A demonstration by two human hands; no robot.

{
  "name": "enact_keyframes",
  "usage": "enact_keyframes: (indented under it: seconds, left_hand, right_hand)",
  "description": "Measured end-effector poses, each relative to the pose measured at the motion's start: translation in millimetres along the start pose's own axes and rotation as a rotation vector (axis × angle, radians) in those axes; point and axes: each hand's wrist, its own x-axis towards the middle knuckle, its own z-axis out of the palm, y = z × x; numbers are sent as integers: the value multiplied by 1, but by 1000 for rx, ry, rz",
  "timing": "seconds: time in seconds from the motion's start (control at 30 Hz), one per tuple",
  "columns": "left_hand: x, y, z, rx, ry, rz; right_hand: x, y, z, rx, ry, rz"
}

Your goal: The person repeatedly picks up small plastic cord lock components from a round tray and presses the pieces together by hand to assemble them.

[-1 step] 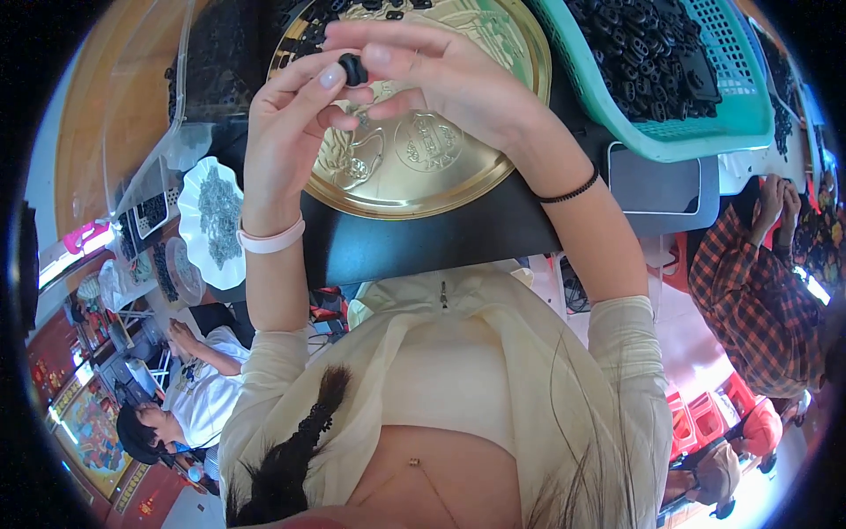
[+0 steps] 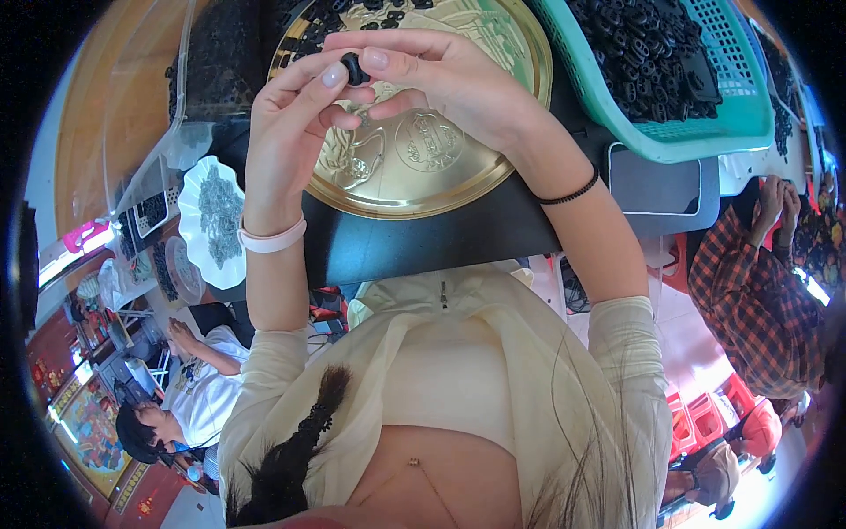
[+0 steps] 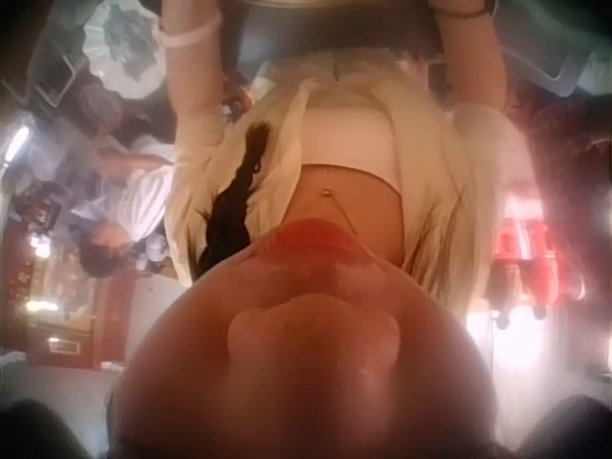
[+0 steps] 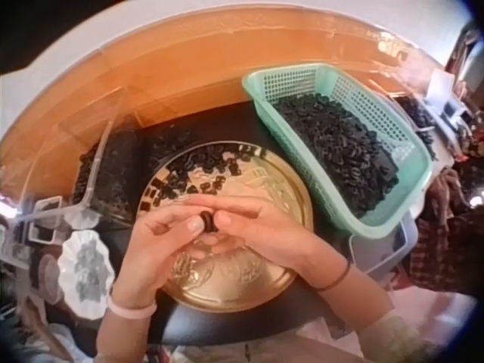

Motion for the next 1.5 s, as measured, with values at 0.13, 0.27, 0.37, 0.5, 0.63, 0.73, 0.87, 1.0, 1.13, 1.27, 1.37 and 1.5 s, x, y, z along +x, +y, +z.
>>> enact_keyframes:
  seconds: [0.13,0.27,0.37,0.5,0.63,0.73,0.87,1.0,1.13,1.27,1.37,1.5]
  left_hand:
    - [-1,-5,1,-36,-9,12]
    - [0,-9,3,-90,3,20]
    - [0,-11,4,-103,17,-11]
    - [-1,-7,11,-11,73,11]
    - [2,2,18,105,164,47]
    - [3,12,24,112,141,80]
    - [4,12,-5,367,243,140]
    - [0,9,-32,1143,274,-63]
    - [-6,0,-36,1268,178,87]
    - [-10,-1,-42,1334,92,141]
    - [-13,4,-44,1270,3,111]
    - [-18,7,-42,1228,-15,69]
  right_hand:
    - [0,3,5,-34,-13,39]
    - [0,11,12,-52,38,-65]
    - [-1,15,14,-46,70,-104]
    - [0,12,17,-2,29,-102]
    - [-3,-1,25,-187,203,-216]
    - [-9,-17,21,-423,298,-316]
    - [4,-50,16,-374,502,-851]
    - [-29,-93,-11,-1276,987,-575]
    - [-24,-79,4,-1287,751,-613]
    - [-5,-46,18,-1210,356,-365]
    - [23,-17,4,-1356,214,-390]
    - [34,4,-6,-1482,216,-869]
